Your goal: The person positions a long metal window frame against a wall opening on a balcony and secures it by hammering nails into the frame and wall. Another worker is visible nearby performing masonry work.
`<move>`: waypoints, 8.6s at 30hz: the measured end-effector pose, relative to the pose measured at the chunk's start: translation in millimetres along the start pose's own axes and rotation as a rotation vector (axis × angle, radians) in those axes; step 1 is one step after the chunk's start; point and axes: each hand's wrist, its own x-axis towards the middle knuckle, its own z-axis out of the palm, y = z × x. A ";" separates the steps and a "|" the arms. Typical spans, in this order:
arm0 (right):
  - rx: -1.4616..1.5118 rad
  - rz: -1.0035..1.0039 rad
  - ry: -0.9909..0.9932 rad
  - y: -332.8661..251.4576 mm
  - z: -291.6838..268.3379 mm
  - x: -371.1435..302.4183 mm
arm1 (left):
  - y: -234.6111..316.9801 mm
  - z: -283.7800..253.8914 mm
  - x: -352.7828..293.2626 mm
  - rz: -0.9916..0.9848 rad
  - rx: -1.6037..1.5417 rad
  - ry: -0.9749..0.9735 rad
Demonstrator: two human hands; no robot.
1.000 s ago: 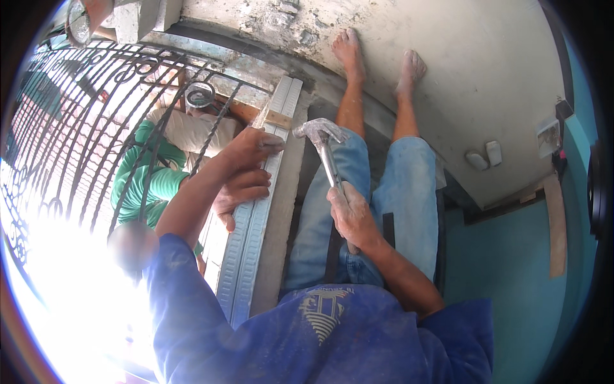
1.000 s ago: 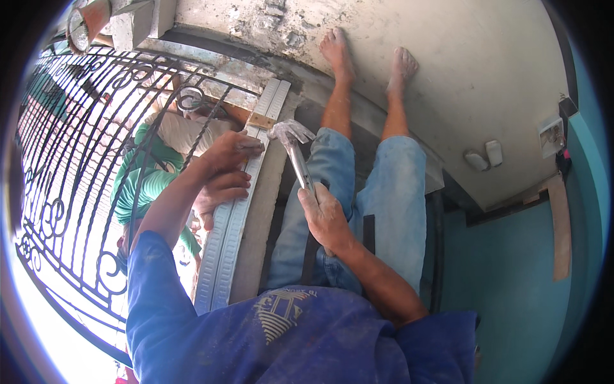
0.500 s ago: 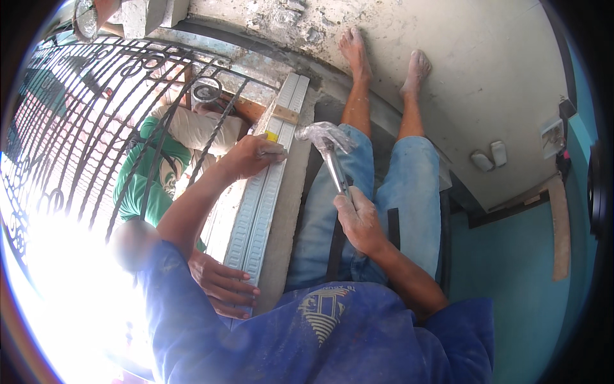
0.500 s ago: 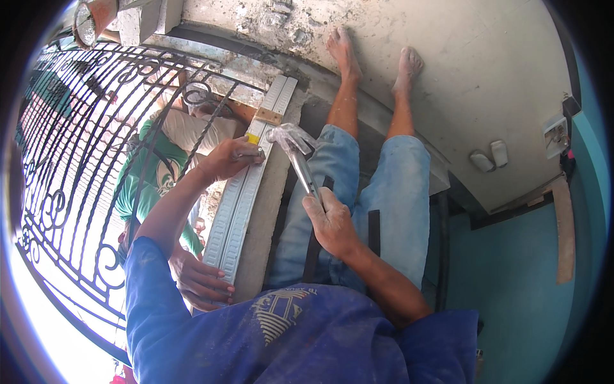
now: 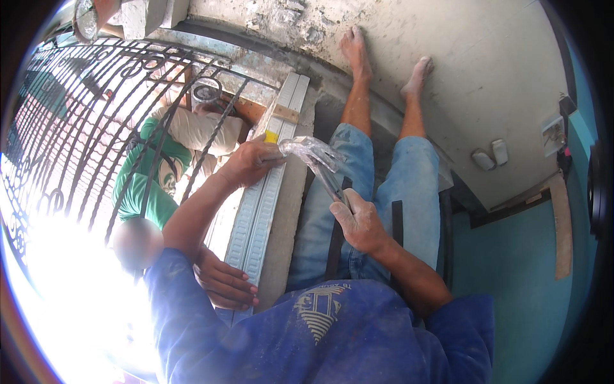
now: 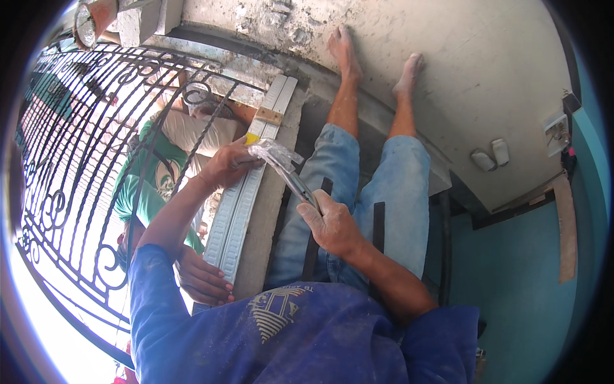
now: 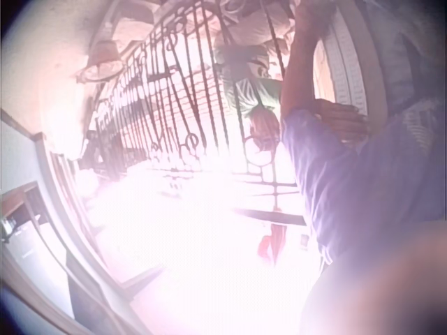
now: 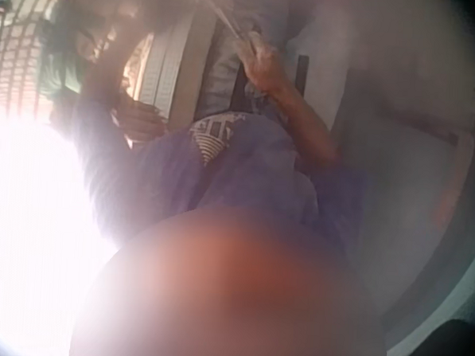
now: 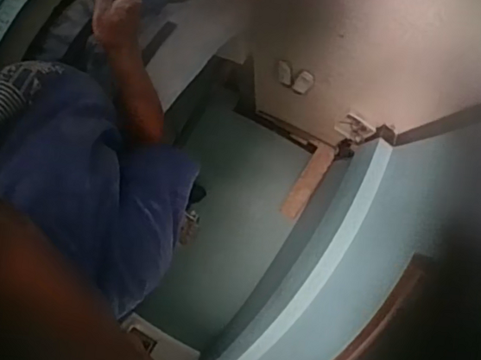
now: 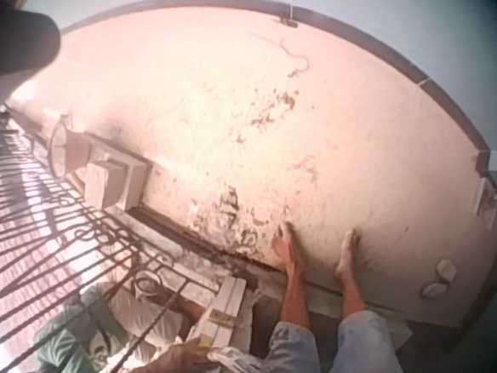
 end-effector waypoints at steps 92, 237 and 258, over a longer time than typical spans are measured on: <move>-0.013 -0.129 0.002 -4.2 -0.8 -15.1 | -11.4 3.5 -15.4 -0.039 -0.194 -0.024; 0.321 0.342 0.346 9.0 -59.5 -49.6 | 3.2 19.9 -16.4 -0.722 0.091 0.125; 0.132 0.468 0.761 -70.6 -180.2 -119.1 | -42.2 38.3 -6.2 -0.759 0.055 0.051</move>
